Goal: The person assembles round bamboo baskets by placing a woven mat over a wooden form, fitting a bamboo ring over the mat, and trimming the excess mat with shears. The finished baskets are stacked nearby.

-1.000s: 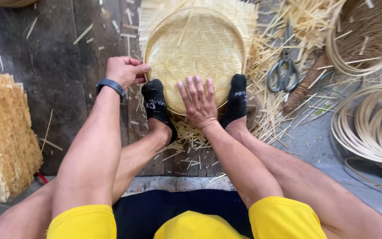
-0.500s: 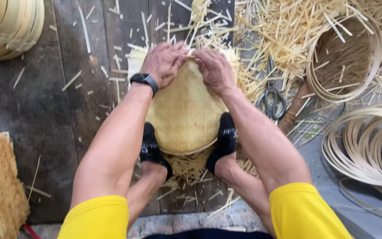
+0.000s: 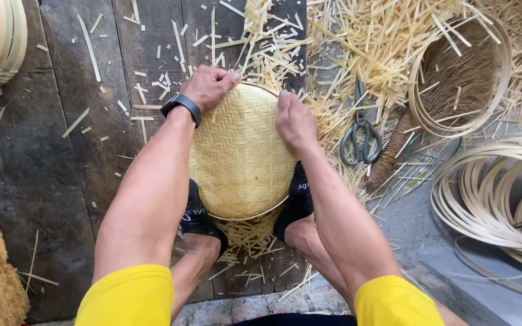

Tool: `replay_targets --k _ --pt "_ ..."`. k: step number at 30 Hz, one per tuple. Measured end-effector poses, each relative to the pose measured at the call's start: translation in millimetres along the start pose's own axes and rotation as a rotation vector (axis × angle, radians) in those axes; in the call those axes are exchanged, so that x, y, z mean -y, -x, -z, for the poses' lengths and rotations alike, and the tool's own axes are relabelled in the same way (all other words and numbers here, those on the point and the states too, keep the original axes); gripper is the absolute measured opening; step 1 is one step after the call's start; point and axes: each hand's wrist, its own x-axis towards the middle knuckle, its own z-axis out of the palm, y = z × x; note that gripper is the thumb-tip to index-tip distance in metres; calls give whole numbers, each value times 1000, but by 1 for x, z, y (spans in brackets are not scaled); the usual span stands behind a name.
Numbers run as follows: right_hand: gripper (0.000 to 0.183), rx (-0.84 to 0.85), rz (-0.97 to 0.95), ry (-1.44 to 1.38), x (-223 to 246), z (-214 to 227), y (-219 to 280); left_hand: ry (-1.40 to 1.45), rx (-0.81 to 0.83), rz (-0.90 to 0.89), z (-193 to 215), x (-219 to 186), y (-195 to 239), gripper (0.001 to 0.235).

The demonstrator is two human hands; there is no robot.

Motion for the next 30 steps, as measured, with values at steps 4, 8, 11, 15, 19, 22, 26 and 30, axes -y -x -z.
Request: replay_targets --k 4,8,11,15,19,22,26,30 --pt "61 -54 95 -144 -11 -5 -24 -9 -56 33 -3 -1 -6 31" --pt "66 20 67 -216 -16 -4 -26 -72 -265 -229 -6 12 3 55" --pt "65 11 134 -239 -19 -4 -21 -206 -686 -585 -10 39 24 57" --pt "58 -35 132 -241 -19 -7 -18 -78 -362 -42 -5 71 33 58" --pt "32 -578 458 8 -2 -6 16 95 -327 -49 -7 79 42 66" --pt "37 -461 1057 331 5 -23 71 -256 -770 -449 -19 91 63 74" --pt "78 -194 1193 637 -3 -86 170 90 -534 77 -35 108 87 79" --pt "85 -285 1186 636 -23 -119 177 -12 -548 141 -33 108 79 81"
